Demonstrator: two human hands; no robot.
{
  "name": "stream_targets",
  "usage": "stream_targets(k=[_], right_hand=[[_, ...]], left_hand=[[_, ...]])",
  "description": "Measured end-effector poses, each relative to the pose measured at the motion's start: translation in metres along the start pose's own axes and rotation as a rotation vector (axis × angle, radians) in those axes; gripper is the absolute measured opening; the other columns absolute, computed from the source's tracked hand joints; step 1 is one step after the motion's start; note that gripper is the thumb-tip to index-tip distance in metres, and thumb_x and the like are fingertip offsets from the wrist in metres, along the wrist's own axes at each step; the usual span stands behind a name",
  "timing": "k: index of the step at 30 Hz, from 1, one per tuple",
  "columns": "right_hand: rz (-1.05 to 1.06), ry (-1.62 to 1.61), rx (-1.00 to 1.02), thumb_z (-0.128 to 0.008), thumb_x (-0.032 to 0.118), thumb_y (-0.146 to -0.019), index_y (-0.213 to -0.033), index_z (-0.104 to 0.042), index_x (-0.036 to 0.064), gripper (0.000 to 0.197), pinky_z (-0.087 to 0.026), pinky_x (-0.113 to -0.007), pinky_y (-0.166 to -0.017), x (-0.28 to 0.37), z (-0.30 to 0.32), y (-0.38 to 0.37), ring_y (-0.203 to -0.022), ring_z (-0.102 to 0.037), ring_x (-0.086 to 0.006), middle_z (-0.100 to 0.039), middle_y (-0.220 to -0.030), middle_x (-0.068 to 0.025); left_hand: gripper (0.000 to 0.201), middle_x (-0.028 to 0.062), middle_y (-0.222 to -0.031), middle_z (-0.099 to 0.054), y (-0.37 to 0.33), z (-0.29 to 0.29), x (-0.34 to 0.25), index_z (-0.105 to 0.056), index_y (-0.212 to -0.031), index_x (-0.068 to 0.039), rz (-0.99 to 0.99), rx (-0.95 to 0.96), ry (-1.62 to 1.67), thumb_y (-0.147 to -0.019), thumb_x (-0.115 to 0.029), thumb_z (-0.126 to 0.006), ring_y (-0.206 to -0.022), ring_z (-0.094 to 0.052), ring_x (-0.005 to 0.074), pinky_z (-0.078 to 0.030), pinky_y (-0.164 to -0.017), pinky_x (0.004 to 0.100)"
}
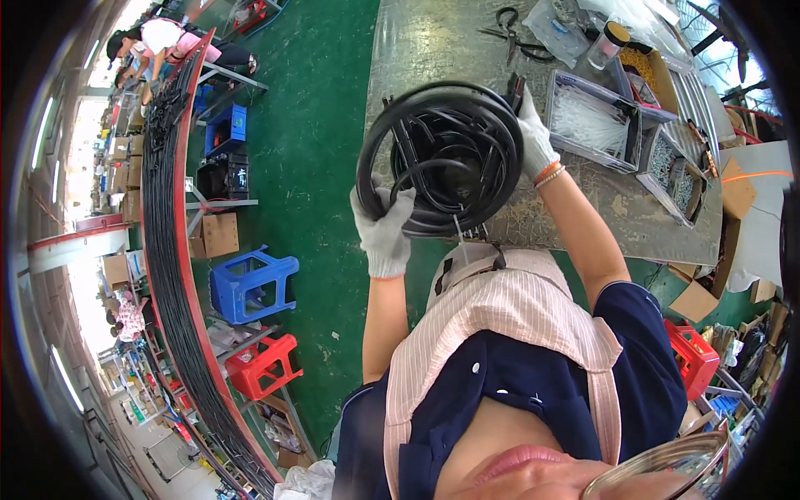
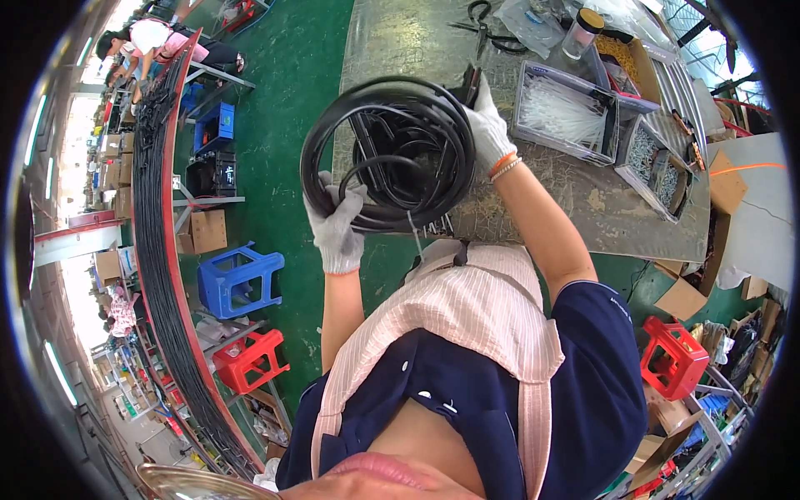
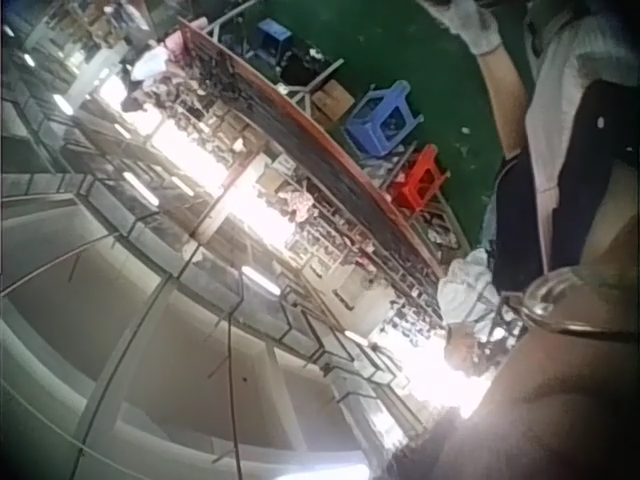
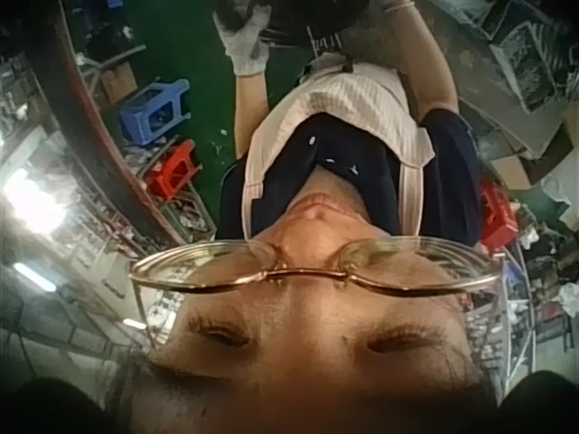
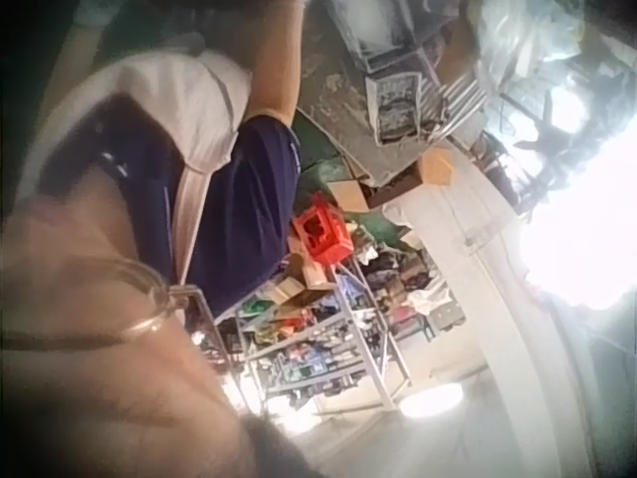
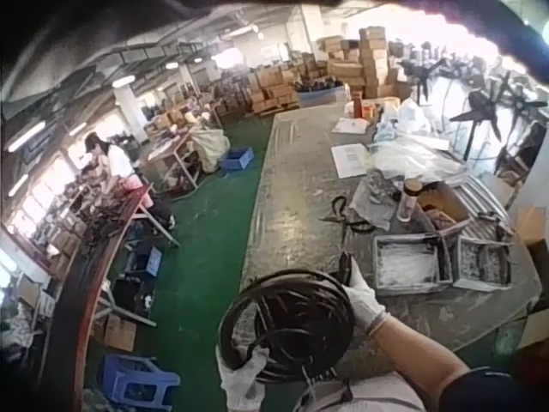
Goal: The person bundles black electrical cables by securing them with zip ties, then trims the excess zip tie material with wire cutters.
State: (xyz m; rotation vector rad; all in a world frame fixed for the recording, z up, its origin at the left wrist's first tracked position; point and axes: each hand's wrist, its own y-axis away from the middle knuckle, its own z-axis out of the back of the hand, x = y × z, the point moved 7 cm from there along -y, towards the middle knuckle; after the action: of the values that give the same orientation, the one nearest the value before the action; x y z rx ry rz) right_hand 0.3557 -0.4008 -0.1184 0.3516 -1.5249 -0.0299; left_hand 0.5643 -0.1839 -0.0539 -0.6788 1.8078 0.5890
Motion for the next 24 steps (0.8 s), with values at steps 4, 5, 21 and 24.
stream_targets(k=[4, 5, 21, 24], right_hand=[[-0.192, -0.744, -0.004, -0.075, 0.021, -0.087, -0.141, -0.036, 0.0125, 0.068, -0.058, -0.035, -0.075, 0.028, -0.009, 0.007, -0.093, -0.064, -0.0191, -0.062, -0.111, -0.0101], [-0.138, -0.767, -0.034, -0.074, 0.019, -0.087, -0.138, -0.037, 0.0125, 0.063, -0.058, -0.036, -0.073, 0.021, -0.009, -0.001, -0.091, -0.065, -0.0206, -0.062, -0.11, -0.0101], [0.102, -0.343, 0.66, -0.034, 0.084, -0.084, -0.154, -0.023, 0.0064, 0.105, -0.028, -0.037, -0.115, 0.032, -0.026, 0.014, -0.139, -0.036, -0.0268, -0.037, -0.151, -0.0189], [0.096, 0.674, 0.338, -0.062, 0.054, -0.088, -0.153, -0.027, 0.0121, 0.085, -0.034, -0.039, -0.112, 0.034, -0.015, -0.003, -0.136, -0.043, -0.031, -0.039, -0.149, -0.0217]], left_hand=[[0.053, -0.0005, -0.085, -0.056, -0.011, 0.005, 0.021, -0.051, -0.12, -0.007, 0.1, 0.036, 0.226, -0.075, 0.016, -0.067, -0.081, -0.066, 0.0199, -0.057, -0.086, 0.0378], [0.054, 0.0001, -0.086, -0.056, -0.011, 0.008, 0.02, -0.051, -0.12, -0.008, 0.084, 0.061, 0.216, -0.075, 0.016, -0.067, -0.083, -0.066, 0.0198, -0.057, -0.087, 0.0386], [0.056, 0.0071, -0.106, -0.063, -0.037, -0.021, 0.033, -0.053, -0.124, 0.001, 0.248, 0.213, 0.046, -0.071, 0.013, -0.066, -0.093, -0.062, 0.0181, -0.052, -0.084, 0.0311], [0.063, 0.0098, -0.113, -0.063, -0.055, 0.013, 0.056, -0.049, -0.132, 0.001, 0.17, -0.064, -0.309, -0.072, 0.007, -0.067, -0.098, -0.062, 0.022, -0.049, -0.091, 0.0351]])
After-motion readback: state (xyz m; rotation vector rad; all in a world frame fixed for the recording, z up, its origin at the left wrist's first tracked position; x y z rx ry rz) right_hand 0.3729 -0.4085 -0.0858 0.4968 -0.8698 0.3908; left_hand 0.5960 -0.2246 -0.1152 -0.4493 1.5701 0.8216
